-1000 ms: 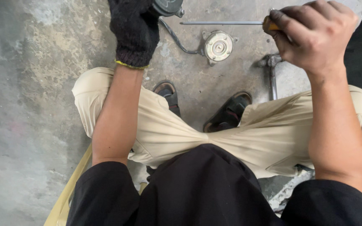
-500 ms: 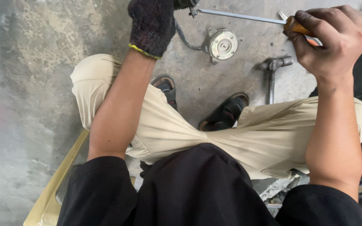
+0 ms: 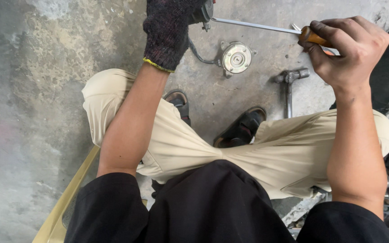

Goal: The person sits on the floor and uses a screwdriver to adjust screws on two circular mechanical components. They pick up the parts, rotate them, and tighten screws while surrounded by tools like pliers and a hammer.

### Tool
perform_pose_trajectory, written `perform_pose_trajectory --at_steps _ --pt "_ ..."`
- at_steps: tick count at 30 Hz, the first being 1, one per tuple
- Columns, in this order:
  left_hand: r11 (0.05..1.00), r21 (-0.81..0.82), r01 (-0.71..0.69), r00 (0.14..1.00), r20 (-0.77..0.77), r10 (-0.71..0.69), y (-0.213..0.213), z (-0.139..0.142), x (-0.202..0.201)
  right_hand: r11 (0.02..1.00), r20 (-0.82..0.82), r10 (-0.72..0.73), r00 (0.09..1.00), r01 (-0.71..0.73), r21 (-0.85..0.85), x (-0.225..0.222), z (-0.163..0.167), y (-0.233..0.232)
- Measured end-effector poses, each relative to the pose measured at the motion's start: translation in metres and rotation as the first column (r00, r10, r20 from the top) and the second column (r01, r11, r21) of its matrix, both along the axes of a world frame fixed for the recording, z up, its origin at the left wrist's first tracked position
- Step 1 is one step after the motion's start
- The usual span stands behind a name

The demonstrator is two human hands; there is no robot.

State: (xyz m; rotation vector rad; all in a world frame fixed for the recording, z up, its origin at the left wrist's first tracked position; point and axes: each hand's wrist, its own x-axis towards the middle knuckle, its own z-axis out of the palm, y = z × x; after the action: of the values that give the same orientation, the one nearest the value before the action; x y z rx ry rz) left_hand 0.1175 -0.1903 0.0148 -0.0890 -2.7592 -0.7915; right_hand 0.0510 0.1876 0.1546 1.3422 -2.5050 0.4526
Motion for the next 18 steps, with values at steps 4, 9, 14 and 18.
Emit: perform_pose_trajectory --at_steps 4,9,14,18 --pt "0.953 0.295 -0.068 0.989 0.146 0.025 0.003 -0.011 0.0 1.0 -0.012 0.008 1.0 -0.008 0.015 0.001 -0.002 0.003" --pt "0.996 0.082 -0.024 0.999 0.039 0.021 -0.003 -0.009 0.005 1.0 0.008 0.003 1.0 -0.003 -0.001 0.002 -0.001 0.002" --pt "0.904 0.423 -0.068 0.992 0.129 0.014 -0.001 0.002 0.004 0.999 -0.026 -0.009 1.0 0.01 0.039 0.003 -0.001 0.003" --pt "0.988 -0.152 -0.029 0.999 -0.022 0.026 -0.005 0.009 0.007 1.0 0.0 0.01 1.0 -0.01 0.01 0.001 -0.003 0.007"
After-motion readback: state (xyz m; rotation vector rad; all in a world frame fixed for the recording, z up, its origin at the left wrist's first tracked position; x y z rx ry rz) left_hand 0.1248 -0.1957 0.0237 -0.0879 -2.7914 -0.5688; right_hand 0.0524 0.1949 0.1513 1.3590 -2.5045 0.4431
